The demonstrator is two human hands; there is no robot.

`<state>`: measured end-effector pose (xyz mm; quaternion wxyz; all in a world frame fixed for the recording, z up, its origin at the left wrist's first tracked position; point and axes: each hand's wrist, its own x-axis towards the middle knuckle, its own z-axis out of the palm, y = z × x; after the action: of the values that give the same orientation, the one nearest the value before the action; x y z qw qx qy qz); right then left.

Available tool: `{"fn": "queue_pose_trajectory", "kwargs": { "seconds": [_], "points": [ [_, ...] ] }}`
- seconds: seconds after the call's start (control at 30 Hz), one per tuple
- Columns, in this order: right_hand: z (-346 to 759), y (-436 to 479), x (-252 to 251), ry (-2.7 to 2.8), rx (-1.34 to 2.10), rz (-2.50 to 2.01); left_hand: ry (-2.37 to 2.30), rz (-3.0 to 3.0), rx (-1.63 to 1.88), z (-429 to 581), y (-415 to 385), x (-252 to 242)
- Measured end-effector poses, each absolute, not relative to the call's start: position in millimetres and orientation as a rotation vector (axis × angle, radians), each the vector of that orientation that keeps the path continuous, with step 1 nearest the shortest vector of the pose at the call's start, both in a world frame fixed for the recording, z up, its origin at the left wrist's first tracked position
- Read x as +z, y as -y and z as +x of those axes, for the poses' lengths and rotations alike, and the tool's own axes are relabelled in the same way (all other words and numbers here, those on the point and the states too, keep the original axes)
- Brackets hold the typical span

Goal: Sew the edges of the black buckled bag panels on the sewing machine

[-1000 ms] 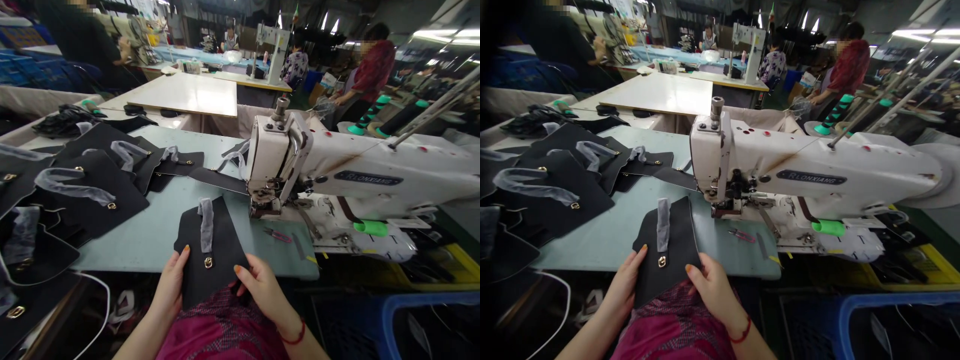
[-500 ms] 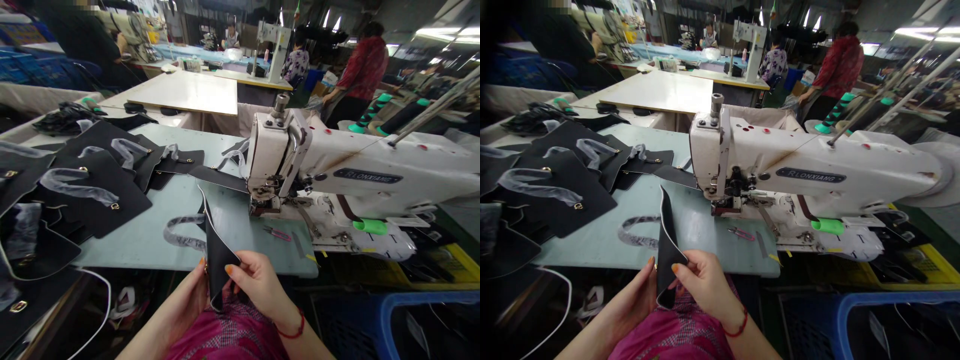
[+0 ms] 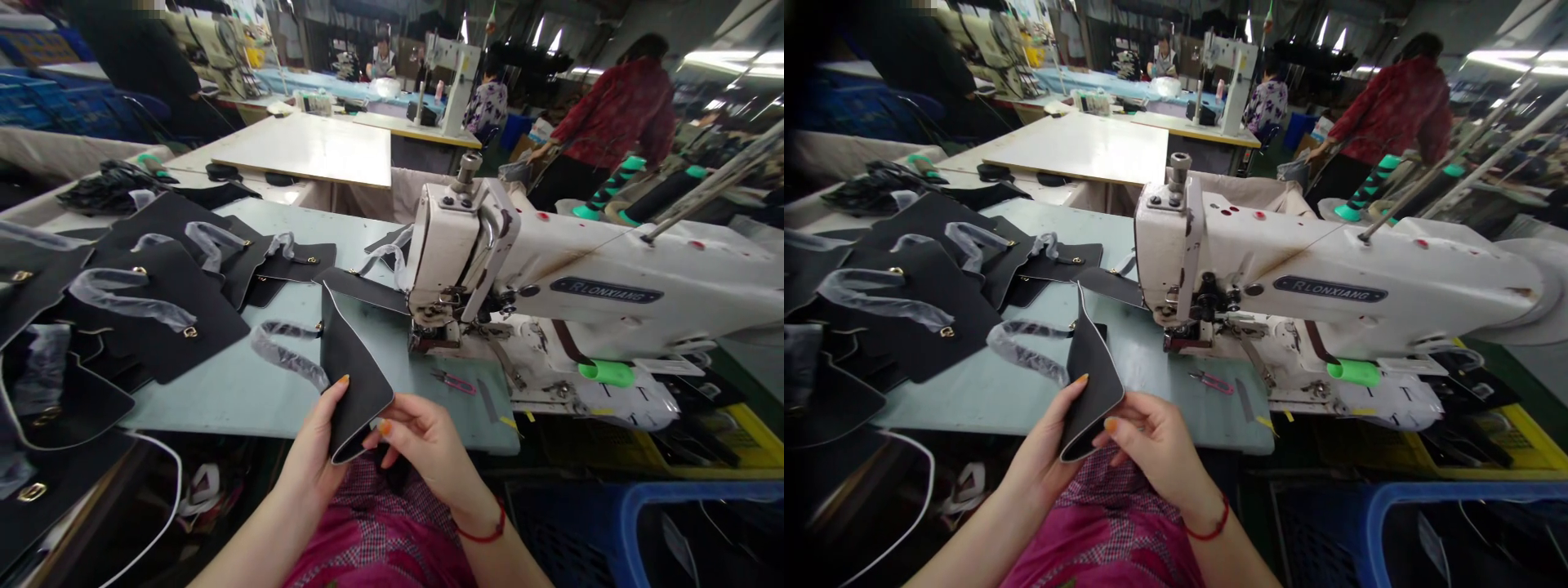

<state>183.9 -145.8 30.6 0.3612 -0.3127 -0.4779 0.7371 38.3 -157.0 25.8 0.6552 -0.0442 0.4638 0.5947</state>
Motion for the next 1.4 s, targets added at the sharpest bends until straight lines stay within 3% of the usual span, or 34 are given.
{"fn": "queue_pose_trajectory", "kwargs": {
  "seconds": [0.27, 0.9, 1.4],
  "points": [
    [187, 145, 35, 1.293, 1.789, -0.931, -1.263, 0.075, 1.513, 38, 151, 28],
    [169, 160, 20, 1.142, 1.727, -1.014, -1.243, 0.139, 1.683, 50, 156, 19],
    [175, 166, 17, 1.307, 1.637, -1.003, -1.226, 0.089, 1.638, 54, 159, 21]
  ]
}}
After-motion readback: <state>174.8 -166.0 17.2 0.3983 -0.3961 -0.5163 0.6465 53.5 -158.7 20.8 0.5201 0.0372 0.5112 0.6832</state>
